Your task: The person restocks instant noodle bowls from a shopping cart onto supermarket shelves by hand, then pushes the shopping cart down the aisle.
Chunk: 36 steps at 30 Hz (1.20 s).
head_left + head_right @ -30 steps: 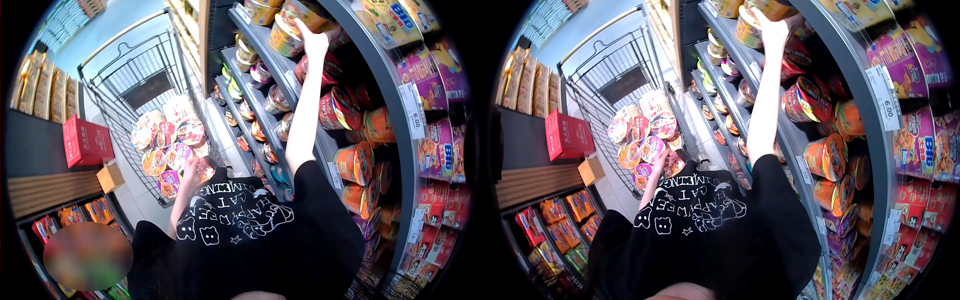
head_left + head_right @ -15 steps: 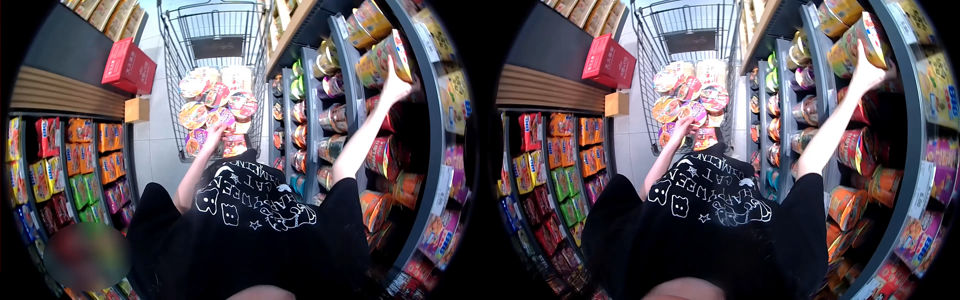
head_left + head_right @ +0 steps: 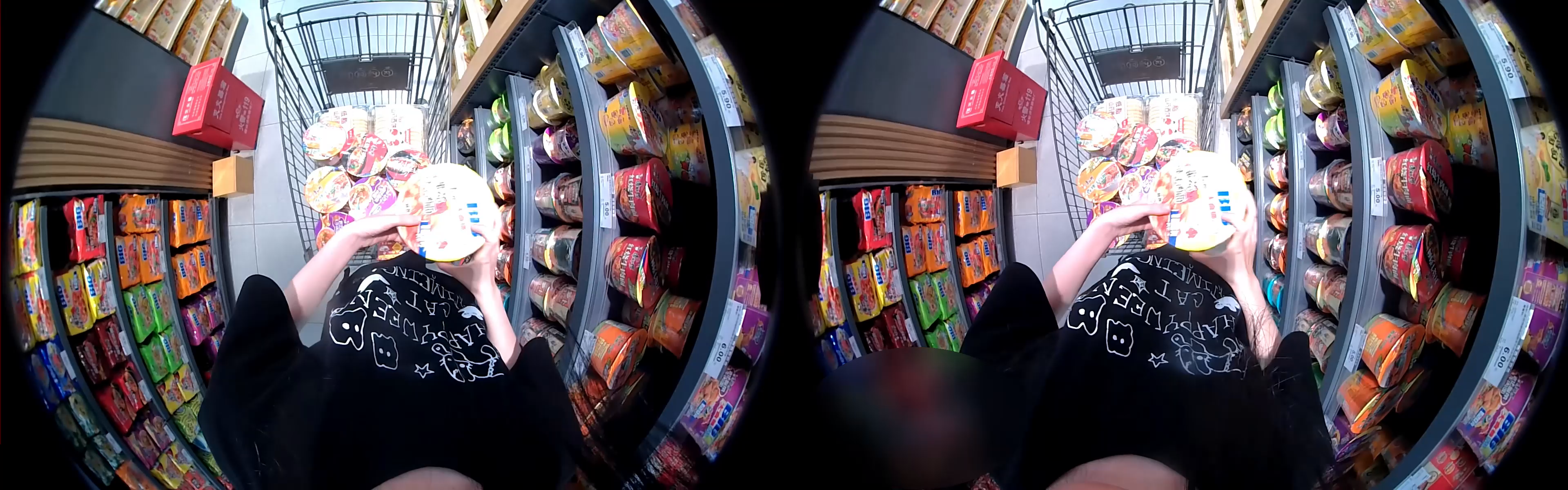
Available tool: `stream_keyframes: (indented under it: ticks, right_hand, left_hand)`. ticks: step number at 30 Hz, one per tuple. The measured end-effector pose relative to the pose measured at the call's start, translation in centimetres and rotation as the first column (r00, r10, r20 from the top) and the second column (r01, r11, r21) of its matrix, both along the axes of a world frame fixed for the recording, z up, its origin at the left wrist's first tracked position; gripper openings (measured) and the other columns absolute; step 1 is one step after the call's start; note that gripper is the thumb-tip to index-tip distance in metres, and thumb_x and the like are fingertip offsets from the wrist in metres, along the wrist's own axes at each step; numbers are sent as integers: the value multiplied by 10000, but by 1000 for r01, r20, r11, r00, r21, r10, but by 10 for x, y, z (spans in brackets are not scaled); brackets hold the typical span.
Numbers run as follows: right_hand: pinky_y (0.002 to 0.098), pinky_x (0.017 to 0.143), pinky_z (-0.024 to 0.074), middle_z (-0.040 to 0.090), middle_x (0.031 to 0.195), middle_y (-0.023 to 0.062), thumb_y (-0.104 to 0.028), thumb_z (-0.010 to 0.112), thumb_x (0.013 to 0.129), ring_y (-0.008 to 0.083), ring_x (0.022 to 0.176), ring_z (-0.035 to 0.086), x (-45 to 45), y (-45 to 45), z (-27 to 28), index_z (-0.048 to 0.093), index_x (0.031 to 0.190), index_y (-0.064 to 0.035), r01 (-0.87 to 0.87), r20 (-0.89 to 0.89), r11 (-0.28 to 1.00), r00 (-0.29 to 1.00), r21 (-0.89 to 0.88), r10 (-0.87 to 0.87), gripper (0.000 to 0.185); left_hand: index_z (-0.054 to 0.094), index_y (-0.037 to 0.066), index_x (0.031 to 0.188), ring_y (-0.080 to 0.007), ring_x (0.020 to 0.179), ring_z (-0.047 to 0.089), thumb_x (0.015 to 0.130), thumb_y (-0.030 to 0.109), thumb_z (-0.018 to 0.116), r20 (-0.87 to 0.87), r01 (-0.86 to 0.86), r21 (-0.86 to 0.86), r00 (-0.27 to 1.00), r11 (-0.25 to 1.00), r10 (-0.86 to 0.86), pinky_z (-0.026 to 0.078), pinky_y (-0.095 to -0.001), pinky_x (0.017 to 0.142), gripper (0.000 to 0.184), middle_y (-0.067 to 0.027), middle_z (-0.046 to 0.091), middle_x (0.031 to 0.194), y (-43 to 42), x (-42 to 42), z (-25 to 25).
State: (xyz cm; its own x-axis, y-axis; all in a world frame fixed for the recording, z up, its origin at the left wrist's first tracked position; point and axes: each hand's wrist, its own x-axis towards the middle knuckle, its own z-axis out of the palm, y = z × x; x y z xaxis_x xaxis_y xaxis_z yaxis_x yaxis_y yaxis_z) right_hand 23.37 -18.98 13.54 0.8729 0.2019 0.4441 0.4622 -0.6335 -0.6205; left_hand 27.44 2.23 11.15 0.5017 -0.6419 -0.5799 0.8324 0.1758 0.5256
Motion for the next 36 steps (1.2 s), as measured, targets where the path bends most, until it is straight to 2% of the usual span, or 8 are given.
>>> stream_keyframes:
  ticks: [4,9,11,13,18,25,27,36]
  right_hand:
    - [390,938,288,294,1181,235,-257,799,444,318,1137,311,20,3,-35,162,1186,-3,-23,-345,985,935,173,83,1011]
    - [430,973,213,124,1300,236,-152,755,518,368,1191,200,43,9,-123,-12,1279,-17,105,-489,979,854,-176,-180,1088]
    - [490,939,244,83,1321,218,-120,742,526,374,1187,209,34,23,-155,-57,1293,-92,86,-689,935,653,-344,-314,1107]
    - [440,880,337,132,1303,227,-112,717,540,390,1104,335,22,34,-170,-84,1290,-111,35,-795,907,468,-419,-386,1098]
    - [417,810,382,292,1227,230,-14,535,649,357,937,479,-7,35,-210,-43,1299,-127,66,-646,770,501,-635,-576,878]
    - [446,793,387,368,1171,216,-3,425,680,374,979,462,-25,32,-208,5,1296,-139,172,-779,845,329,-506,-533,758]
    - [441,834,364,349,1193,225,11,451,664,374,1004,449,-21,30,-185,-2,1295,-145,99,-904,912,125,-398,-408,792]
    - [378,889,324,373,1172,257,-192,590,720,326,1064,421,-74,-28,-210,-44,1272,-28,530,-739,845,540,-74,-403,857]
  left_hand:
    - [371,-6,1151,-223,974,504,767,143,533,-118,-202,-99,975,974,190,424,-402,828,443,-115,514,1043,7,3,-39]
    - [350,-32,1121,-254,868,559,763,184,541,-3,-494,-33,870,869,494,495,-352,741,460,-171,501,1032,33,64,-74]
    - [430,-66,1014,-241,792,584,758,204,556,99,-527,63,848,848,520,521,-303,672,392,-159,557,918,48,108,-106]
    - [449,-53,1011,-256,806,578,756,203,560,37,-582,89,813,808,582,526,-316,651,378,-163,567,894,58,151,-131]
    - [454,34,1024,-262,848,565,738,186,569,-1,-573,78,819,816,574,519,-348,641,344,-141,546,967,48,221,-167]
    - [437,69,1057,-249,918,523,747,157,568,-107,-528,157,831,835,546,487,-342,737,347,-98,532,993,12,244,-224]
    - [435,69,1060,-249,917,523,751,155,566,-150,-542,174,811,822,566,487,-342,738,347,-98,530,995,0,237,-226]
    - [428,69,1074,-246,915,521,766,146,557,-293,-608,221,704,762,647,485,-342,743,343,-98,522,1005,-38,222,-243]
